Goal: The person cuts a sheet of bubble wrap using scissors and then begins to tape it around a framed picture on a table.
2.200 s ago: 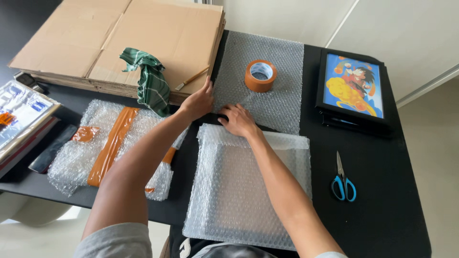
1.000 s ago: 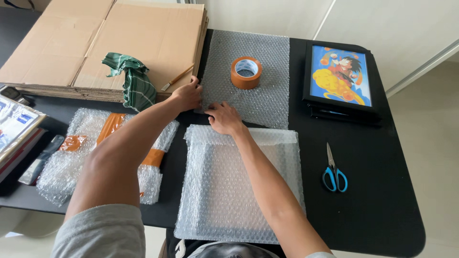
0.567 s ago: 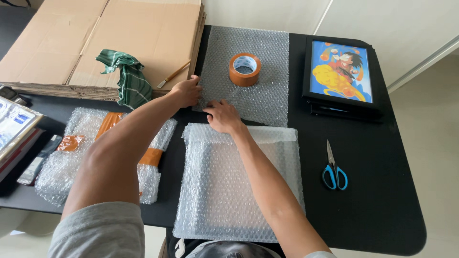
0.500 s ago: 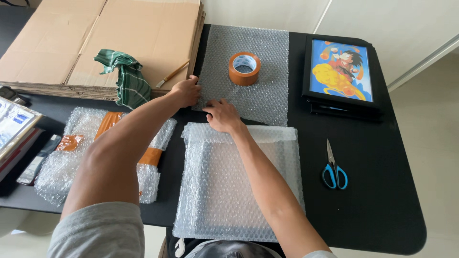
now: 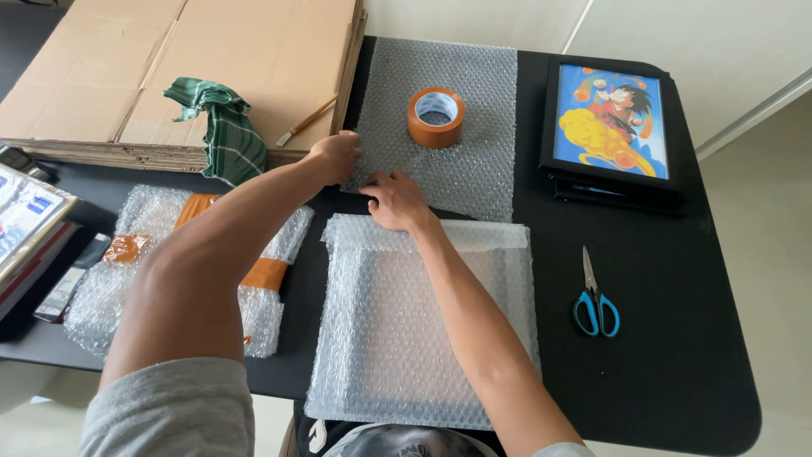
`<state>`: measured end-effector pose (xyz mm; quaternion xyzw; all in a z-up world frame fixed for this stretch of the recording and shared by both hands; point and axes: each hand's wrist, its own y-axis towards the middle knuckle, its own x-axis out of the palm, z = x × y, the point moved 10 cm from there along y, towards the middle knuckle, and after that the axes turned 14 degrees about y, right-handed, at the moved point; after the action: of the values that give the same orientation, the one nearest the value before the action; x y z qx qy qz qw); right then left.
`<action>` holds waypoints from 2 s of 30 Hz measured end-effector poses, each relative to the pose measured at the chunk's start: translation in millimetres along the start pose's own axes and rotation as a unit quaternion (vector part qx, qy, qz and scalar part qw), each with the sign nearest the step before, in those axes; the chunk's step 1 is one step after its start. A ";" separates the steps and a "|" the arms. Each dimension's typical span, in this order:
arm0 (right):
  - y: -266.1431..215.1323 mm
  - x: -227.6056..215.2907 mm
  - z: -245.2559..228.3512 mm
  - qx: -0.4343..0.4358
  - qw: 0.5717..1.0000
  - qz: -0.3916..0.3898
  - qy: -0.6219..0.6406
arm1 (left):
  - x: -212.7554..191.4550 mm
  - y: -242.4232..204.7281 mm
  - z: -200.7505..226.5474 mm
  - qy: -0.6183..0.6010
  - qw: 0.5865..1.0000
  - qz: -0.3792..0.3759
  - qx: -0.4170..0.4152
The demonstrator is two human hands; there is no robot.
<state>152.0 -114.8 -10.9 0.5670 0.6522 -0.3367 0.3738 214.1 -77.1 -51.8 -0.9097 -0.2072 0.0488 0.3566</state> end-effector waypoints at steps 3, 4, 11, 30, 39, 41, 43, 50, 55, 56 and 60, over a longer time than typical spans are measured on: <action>2.1 3.8 2.9 -0.001 1.000 -0.003 -0.005 | -11.7 1.4 -7.0 -0.015 1.000 0.024 -0.010; 2.8 5.6 3.8 -0.002 1.000 -0.005 -0.004 | -17.2 -1.3 -8.6 -0.017 1.000 0.023 -0.009; -3.5 0.9 2.8 0.009 1.000 0.003 -0.004 | -46.4 -8.0 -26.9 -0.083 0.991 0.081 -0.073; -84.6 -140.6 47.8 -0.024 0.986 0.145 0.082 | -100.1 -212.2 -89.0 -0.619 0.604 0.308 -0.397; 7.7 -109.1 104.6 0.077 0.985 0.154 -0.018 | -135.6 -167.9 -42.2 -0.620 0.646 0.242 -0.373; 14.3 -110.5 114.0 0.061 0.984 0.165 -0.029 | -131.3 -162.9 -34.1 -0.608 0.651 0.241 -0.385; 9.8 -122.4 115.1 0.043 0.983 0.173 -0.041 | -126.3 -159.6 -29.5 -0.598 0.654 0.237 -0.399; -119.4 -184.0 55.3 -0.040 0.971 0.232 -0.036 | -121.5 -150.7 -30.7 -0.576 0.639 0.256 -0.441; -202.1 -183.4 54.1 -0.018 0.965 0.247 -0.083 | -124.5 -144.8 -26.7 -0.557 0.617 0.295 -0.471; -213.7 -181.6 57.6 -0.006 0.965 0.247 -0.091 | -124.6 -148.3 -27.4 -0.549 0.616 0.301 -0.479; -262.1 -174.3 76.0 0.064 0.956 0.271 -0.097 | -124.0 -162.6 -27.0 -0.533 0.610 0.322 -0.490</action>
<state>-86.3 -299.5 107.2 0.7096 0.4118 -0.3178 0.4752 52.1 -37.9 69.6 -0.7704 -0.0478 0.5282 -0.3539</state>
